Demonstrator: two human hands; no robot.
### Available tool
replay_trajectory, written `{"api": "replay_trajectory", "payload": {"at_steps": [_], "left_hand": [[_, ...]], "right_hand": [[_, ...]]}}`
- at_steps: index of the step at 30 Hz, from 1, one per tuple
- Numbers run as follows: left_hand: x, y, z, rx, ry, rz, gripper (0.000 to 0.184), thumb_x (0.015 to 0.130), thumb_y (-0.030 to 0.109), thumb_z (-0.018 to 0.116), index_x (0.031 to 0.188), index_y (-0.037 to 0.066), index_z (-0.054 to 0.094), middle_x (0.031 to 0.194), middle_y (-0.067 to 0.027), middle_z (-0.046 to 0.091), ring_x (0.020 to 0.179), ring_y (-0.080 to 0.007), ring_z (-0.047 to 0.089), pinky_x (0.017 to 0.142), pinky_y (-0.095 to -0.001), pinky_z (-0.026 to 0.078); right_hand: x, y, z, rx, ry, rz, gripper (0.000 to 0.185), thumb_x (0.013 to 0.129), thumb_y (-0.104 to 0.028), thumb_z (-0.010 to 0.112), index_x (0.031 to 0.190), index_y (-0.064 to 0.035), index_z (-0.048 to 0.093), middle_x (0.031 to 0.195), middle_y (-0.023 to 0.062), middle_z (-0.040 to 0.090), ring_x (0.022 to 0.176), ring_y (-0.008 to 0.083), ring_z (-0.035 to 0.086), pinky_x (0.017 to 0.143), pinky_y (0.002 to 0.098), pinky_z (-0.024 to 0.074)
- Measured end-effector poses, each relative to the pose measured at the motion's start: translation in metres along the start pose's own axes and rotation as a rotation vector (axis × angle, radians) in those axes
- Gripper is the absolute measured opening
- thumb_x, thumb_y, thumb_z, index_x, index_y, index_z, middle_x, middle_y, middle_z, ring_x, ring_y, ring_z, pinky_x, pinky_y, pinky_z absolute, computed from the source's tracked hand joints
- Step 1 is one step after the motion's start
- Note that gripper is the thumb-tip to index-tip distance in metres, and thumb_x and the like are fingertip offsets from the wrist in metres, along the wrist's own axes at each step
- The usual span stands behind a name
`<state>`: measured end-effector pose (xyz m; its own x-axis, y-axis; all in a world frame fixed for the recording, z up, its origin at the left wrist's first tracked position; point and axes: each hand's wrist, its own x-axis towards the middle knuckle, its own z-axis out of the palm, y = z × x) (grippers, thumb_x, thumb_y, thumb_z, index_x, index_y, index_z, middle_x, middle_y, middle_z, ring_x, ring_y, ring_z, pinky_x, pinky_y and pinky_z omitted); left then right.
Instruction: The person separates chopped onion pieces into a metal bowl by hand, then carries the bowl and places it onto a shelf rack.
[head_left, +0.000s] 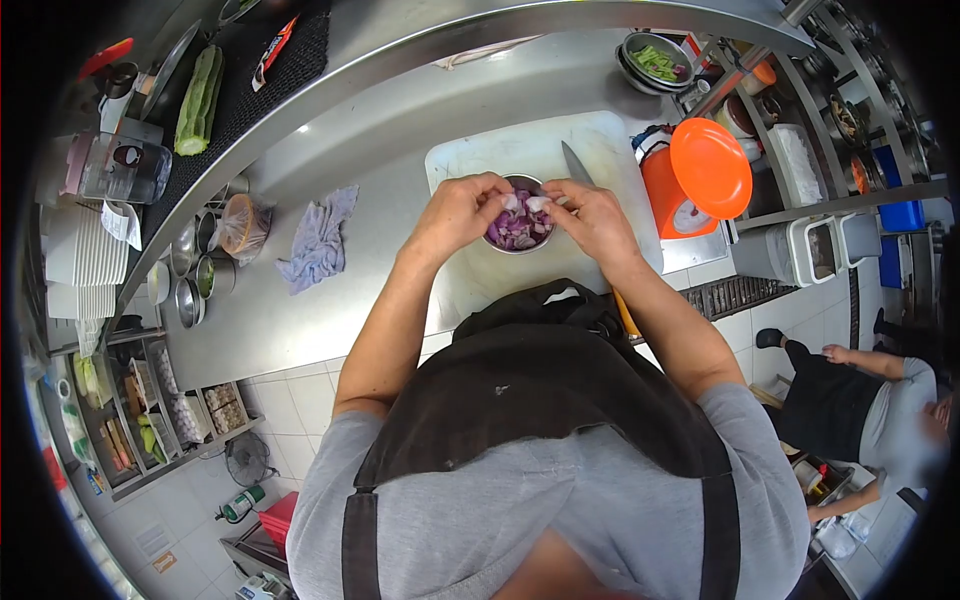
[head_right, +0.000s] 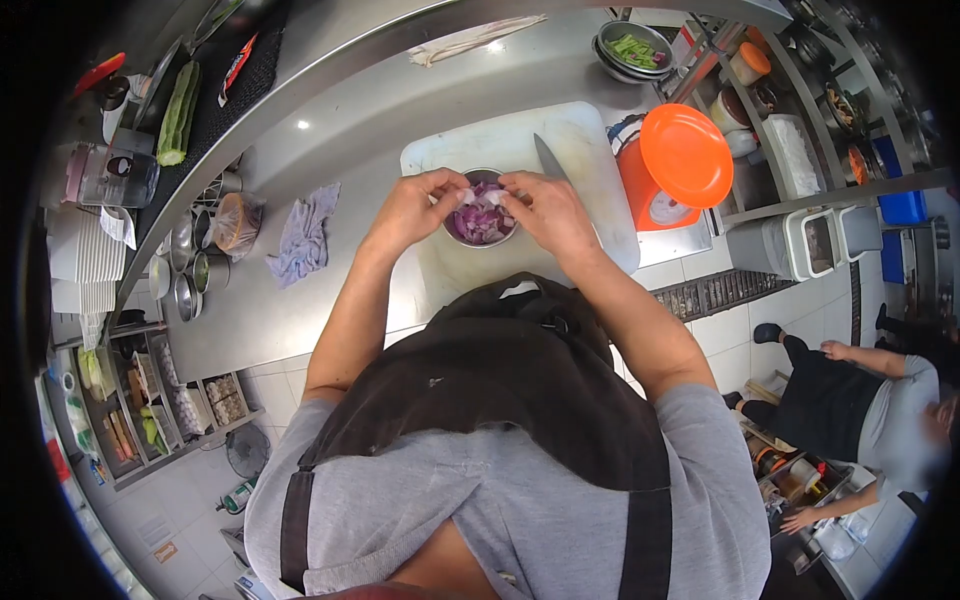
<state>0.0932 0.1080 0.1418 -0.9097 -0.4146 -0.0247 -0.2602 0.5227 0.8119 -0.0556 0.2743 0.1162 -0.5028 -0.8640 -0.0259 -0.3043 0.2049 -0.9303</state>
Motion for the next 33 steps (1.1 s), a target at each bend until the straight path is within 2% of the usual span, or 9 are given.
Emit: {"api": "replay_trajectory", "payload": {"at_steps": [6,8,9,11,17,20,24,30,33], "left_hand": [[0.005,-0.024,0.011,0.175,0.07,0.069,0.021,0.084,0.008,0.065,0.104,0.001,0.069,0.086,-0.0188,0.07,0.079,-0.0343,0.068,0.074,-0.0415,0.053],[0.012,-0.037,0.02,0.43,-0.19,0.087,0.025,0.085,0.011,0.066,0.108,0.003,0.07,0.09,-0.0169,0.072,0.084,-0.0327,0.071,0.076,-0.0424,0.055],[0.015,-0.035,0.026,0.427,-0.19,0.088,0.025,0.085,0.011,0.066,0.108,0.003,0.07,0.09,-0.0169,0.072,0.084,-0.0327,0.071,0.076,-0.0424,0.055],[0.024,-0.025,0.045,0.756,-0.614,-0.127,0.033,0.084,0.014,0.065,0.115,0.003,0.068,0.099,-0.0167,0.072,0.09,-0.0344,0.07,0.08,-0.043,0.055],[0.037,-0.052,0.082,0.763,-0.554,-0.044,0.038,0.086,0.015,0.062,0.122,0.006,0.062,0.113,-0.0172,0.069,0.106,-0.0342,0.065,0.089,-0.0449,0.053],[0.038,-0.036,0.082,0.687,-0.492,-0.14,0.033,0.085,0.015,0.064,0.116,0.006,0.064,0.11,-0.016,0.07,0.106,-0.0337,0.066,0.088,-0.0458,0.053],[0.038,-0.047,0.085,0.747,-0.541,-0.064,0.029,0.084,0.015,0.065,0.111,0.006,0.066,0.106,-0.0147,0.07,0.104,-0.0341,0.067,0.086,-0.0458,0.053],[0.032,-0.043,0.05,0.406,-0.448,-0.031,0.025,0.082,0.014,0.068,0.106,0.009,0.069,0.098,-0.0165,0.071,0.097,-0.0337,0.068,0.083,-0.0422,0.054],[0.03,-0.037,0.028,0.189,-0.263,-0.07,0.03,0.084,0.009,0.068,0.113,0.009,0.07,0.099,-0.0151,0.073,0.091,-0.0264,0.07,0.083,-0.0356,0.054]], "right_hand": [[-0.01,0.01,0.004,-0.148,0.048,-0.196,0.027,0.087,-0.01,0.066,0.113,-0.0021,0.067,0.108,0.0169,0.07,0.087,0.0354,0.068,0.078,0.0405,0.054],[-0.017,0.02,0.002,-0.24,0.003,-0.232,0.026,0.087,-0.009,0.066,0.112,-0.0027,0.068,0.11,0.0176,0.069,0.093,0.0361,0.068,0.08,0.0414,0.0536],[-0.022,0.028,0.002,-0.323,-0.095,-0.269,0.026,0.086,-0.009,0.065,0.111,-0.0028,0.068,0.113,0.0173,0.068,0.097,0.0359,0.066,0.083,0.0416,0.0533],[-0.027,0.04,0.008,-0.407,-0.195,-0.307,0.026,0.085,-0.008,0.064,0.111,-0.003,0.069,0.115,0.017,0.067,0.102,0.0357,0.065,0.085,0.0419,0.053],[-0.033,0.049,0.015,-0.44,-0.13,-0.338,0.026,0.086,-0.009,0.061,0.11,-0.0025,0.069,0.119,0.0153,0.066,0.107,0.0335,0.064,0.091,0.0405,0.0528],[-0.035,0.055,0.018,-0.421,-0.11,-0.367,0.026,0.086,-0.009,0.061,0.11,-0.0026,0.069,0.121,0.0154,0.066,0.108,0.0324,0.064,0.092,0.0399,0.0526],[-0.034,0.053,0.017,-0.46,-0.124,-0.35,0.027,0.086,-0.008,0.06,0.111,-0.0036,0.07,0.123,0.0155,0.066,0.109,0.032,0.064,0.092,0.0393,0.0529],[-0.037,0.052,0.018,-0.42,-0.096,-0.337,0.025,0.088,-0.009,0.063,0.112,-0.0061,0.07,0.123,0.0129,0.066,0.102,0.0337,0.066,0.086,0.0403,0.0548],[-0.036,0.054,0.02,-0.406,-0.097,-0.338,0.024,0.088,-0.009,0.063,0.111,-0.0055,0.07,0.123,0.0125,0.066,0.1,0.0345,0.066,0.085,0.0405,0.055]]}}
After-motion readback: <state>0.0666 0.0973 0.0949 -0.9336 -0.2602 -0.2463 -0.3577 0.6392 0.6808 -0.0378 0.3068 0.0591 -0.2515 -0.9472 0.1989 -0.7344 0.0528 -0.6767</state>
